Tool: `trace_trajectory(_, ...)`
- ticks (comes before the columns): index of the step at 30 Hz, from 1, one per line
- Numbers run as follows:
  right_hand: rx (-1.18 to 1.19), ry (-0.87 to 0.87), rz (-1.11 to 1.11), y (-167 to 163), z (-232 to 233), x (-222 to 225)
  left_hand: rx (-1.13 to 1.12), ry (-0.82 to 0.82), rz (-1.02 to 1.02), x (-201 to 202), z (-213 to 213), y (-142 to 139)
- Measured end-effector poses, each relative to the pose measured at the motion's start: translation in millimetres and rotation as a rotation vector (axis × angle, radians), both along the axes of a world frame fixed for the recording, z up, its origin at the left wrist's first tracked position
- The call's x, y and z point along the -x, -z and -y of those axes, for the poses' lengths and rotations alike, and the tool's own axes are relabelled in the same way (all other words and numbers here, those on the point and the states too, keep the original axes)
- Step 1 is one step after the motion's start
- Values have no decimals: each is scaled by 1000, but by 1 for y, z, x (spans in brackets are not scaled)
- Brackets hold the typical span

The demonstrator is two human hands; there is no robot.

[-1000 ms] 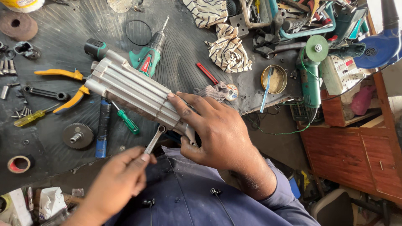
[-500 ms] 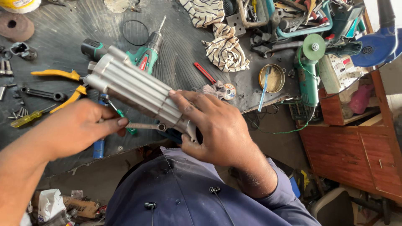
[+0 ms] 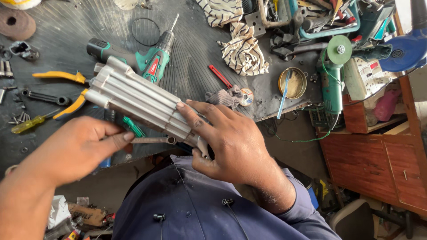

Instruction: The person holds a finned aluminum engine component on the workbench and uses a combination spanner to loosen and tighten bolts along its edge, repositioning the spanner on successive fasteners while steadying the part with the other hand.

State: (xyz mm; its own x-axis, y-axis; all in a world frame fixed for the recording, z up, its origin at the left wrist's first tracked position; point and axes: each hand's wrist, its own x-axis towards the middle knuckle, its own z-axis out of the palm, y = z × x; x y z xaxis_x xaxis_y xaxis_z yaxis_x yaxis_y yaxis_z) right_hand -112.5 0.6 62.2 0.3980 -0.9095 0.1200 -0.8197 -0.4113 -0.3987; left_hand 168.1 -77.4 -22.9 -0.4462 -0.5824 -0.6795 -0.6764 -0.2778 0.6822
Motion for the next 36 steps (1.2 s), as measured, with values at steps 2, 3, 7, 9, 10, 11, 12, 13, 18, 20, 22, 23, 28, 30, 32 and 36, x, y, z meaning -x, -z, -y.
trace_trajectory(2, -4, 6, -1, 1, 0, 0, -35, -51, -354, 1, 6, 10)
trace_trajectory(3, -3, 9, -3, 1, 0, 0, 1, -39, -241, -1, 5, 10)
trace_trajectory(7, -14, 9, -5, 2, 0, -1, 129, 120, 286, -8, -7, 1)
trace_trajectory(9, -9, 2, -8, 1, 0, -1, 91, 50, 264, -5, -14, -1)
trace_trajectory(10, -6, 1, -12, 1, -1, -1, 32, -71, 91, -1, -15, 2)
trace_trajectory(11, 4, -5, -15, 1, 0, -1, -20, -197, -85, 0, -16, 5)
trace_trajectory(12, 13, -11, -16, 1, 1, -1, 22, -180, -93, -2, -15, 9)
trace_trajectory(13, -1, -13, -15, 0, 0, -1, 59, -164, -100, -5, -17, 15)
trace_trajectory(18, 4, -38, -29, -1, 1, -3, 2, -312, -253, -14, -19, 52)
trace_trajectory(20, 12, -44, -33, -1, 3, -3, -113, -389, -351, -13, -16, 63)
trace_trajectory(22, 14, -63, -40, -1, 1, -2, -164, -486, -635, -1, -20, 69)
trace_trajectory(23, 24, -73, -42, -1, 1, -2, -185, -527, -777, 2, -22, 69)
trace_trajectory(28, 24, -86, -51, -2, 4, 1, 539, -571, -460, 18, -57, 52)
trace_trajectory(30, 38, -99, -34, -3, 4, 2, 701, -560, -368, 20, -64, 41)
trace_trajectory(32, 33, -111, -42, -2, 2, 4, 618, -618, -407, 22, -66, 37)
trace_trajectory(36, 26, -105, -42, 3, 2, 6, 139, -996, -720, 39, -59, 56)
